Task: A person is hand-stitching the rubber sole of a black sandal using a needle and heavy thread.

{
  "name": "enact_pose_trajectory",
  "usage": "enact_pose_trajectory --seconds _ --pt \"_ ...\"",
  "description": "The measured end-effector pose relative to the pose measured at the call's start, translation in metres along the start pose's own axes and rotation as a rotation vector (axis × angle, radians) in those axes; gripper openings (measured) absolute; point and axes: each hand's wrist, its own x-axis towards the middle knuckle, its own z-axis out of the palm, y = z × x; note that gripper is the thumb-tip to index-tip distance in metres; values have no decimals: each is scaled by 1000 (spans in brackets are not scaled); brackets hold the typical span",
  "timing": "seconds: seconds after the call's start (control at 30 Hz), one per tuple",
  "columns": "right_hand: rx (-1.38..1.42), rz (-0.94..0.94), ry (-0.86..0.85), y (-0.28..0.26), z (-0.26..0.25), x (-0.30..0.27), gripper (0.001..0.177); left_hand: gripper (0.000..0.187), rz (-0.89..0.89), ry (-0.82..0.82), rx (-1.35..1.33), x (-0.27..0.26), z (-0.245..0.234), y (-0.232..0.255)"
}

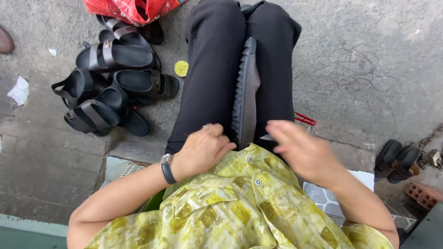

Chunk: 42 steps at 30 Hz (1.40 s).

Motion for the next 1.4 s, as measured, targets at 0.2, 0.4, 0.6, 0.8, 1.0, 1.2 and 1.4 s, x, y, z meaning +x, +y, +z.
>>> enact_pose_trajectory --seconds 0.2,0.4,0.6,0.8,1.0,1.2,1.4 --pt "-11 -298 -148 32 31 15 20 28 -74 -19 -1271 40 -26 -10" --pt "159 -318 -132 25 39 47 15 54 -499 227 -1583 105 -30 -48" --pt "-661 -618 -130 35 30 26 46 24 21 490 -110 76 -87 -57" --pt "-816 -672 19 24 38 20 49 85 54 146 -480 28 -28 -13" --pt "-886 -582 -10 27 39 14 45 94 -1 128 -527 25 -2 -7" --pt "-1044 -660 24 25 47 16 48 94 60 206 -506 26 12 -14" --pt "-834 -670 118 63 85 31 30 93 91 298 -429 26 27 -17"
